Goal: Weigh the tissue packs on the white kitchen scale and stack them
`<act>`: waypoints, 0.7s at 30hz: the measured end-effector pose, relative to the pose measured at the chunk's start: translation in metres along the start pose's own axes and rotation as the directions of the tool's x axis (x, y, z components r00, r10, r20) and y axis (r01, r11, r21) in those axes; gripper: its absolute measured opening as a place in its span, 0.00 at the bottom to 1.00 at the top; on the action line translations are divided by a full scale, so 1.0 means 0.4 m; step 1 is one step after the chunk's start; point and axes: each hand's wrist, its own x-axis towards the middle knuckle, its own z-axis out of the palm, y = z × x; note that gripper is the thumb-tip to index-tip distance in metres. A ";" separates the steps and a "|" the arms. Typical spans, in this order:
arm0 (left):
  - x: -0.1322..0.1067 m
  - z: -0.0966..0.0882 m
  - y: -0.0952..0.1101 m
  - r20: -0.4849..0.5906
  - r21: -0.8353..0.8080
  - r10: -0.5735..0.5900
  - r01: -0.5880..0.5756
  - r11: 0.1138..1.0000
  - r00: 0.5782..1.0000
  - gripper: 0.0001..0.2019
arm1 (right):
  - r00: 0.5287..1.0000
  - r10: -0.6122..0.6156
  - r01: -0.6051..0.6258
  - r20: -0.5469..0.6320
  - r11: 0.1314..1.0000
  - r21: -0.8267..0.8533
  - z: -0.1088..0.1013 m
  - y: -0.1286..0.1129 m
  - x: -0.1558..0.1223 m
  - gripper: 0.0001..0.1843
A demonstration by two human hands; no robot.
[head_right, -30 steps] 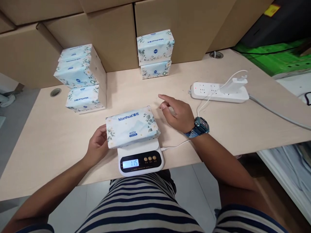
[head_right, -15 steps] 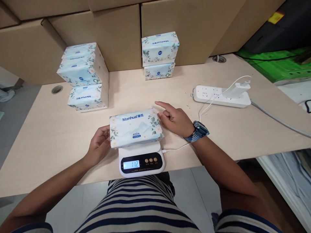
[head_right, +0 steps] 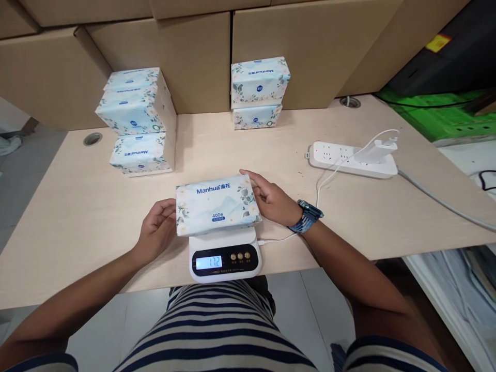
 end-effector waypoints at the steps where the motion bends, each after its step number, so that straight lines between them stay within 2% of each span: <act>1: 0.000 0.000 -0.002 -0.007 0.004 0.005 -0.004 1.000 1.000 0.17 | 1.000 0.005 -0.005 0.000 1.000 0.005 0.001 -0.001 0.000 0.45; 8: 0.003 -0.002 0.000 -0.013 -0.014 -0.001 0.001 1.000 1.000 0.16 | 1.000 0.017 -0.017 -0.016 1.000 0.005 0.003 -0.005 0.000 0.44; 16: 0.001 -0.007 -0.006 -0.011 -0.006 -0.013 0.013 1.000 1.000 0.15 | 0.996 0.071 -0.074 0.045 0.994 0.079 -0.001 -0.031 0.003 0.44; 21: 0.000 -0.013 -0.011 -0.003 0.002 -0.015 0.015 1.000 1.000 0.15 | 0.999 0.038 -0.037 0.012 0.999 -0.009 -0.001 -0.044 0.006 0.29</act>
